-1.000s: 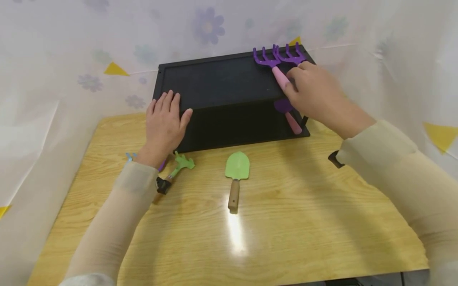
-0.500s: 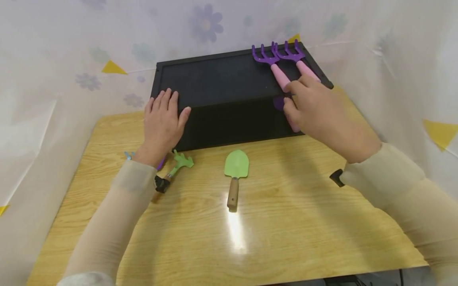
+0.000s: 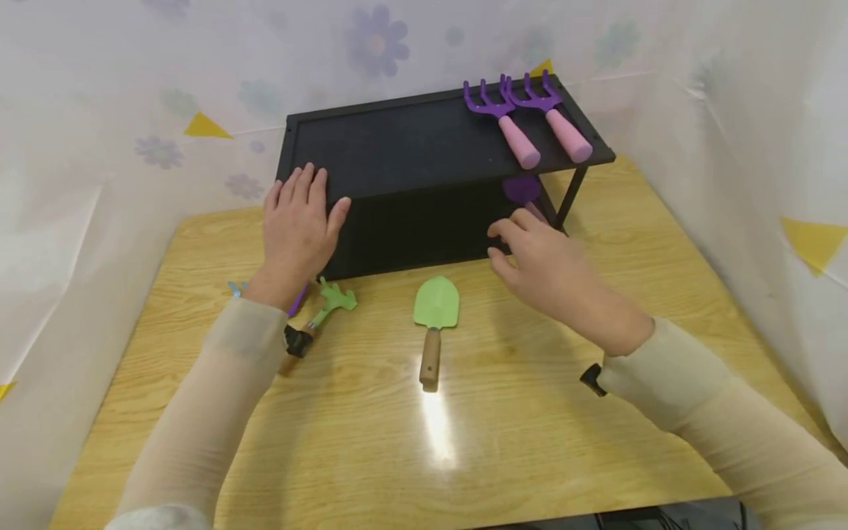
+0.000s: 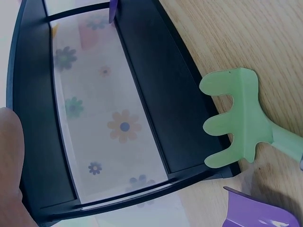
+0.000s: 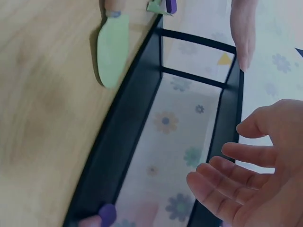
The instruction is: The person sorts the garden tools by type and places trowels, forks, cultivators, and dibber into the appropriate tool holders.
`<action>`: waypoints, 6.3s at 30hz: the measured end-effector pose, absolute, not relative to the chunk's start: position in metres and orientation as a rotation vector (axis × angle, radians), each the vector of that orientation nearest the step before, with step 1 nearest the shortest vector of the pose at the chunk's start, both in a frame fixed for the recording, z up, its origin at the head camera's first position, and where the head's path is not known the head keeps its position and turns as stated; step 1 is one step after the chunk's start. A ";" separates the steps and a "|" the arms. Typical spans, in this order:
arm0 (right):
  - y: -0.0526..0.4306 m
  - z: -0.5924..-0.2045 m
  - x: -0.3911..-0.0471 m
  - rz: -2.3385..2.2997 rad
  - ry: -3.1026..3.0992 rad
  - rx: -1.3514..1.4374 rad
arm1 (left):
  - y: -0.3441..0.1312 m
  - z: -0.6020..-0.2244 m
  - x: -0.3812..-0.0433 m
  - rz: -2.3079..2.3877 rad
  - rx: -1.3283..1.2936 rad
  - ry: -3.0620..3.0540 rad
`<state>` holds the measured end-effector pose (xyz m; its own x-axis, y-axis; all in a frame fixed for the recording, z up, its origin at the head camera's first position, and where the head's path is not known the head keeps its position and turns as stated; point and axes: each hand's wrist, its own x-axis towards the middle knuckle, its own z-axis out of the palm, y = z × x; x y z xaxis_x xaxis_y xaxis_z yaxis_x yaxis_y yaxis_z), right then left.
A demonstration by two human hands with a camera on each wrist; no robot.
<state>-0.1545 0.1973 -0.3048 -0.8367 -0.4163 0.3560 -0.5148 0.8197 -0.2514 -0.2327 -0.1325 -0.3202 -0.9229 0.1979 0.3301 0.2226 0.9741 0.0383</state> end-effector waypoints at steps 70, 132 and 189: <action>0.133 -0.399 -0.127 0.774 -3.066 0.897 | -0.131 -0.320 -0.232 -0.093 -0.286 -2.788; 0.192 -0.368 -0.268 0.459 -3.142 0.458 | -0.131 -0.321 -0.231 -0.075 -0.273 -2.785; 0.230 -0.338 -0.223 0.513 -2.843 0.525 | -0.131 -0.319 -0.230 -0.091 -0.275 -2.794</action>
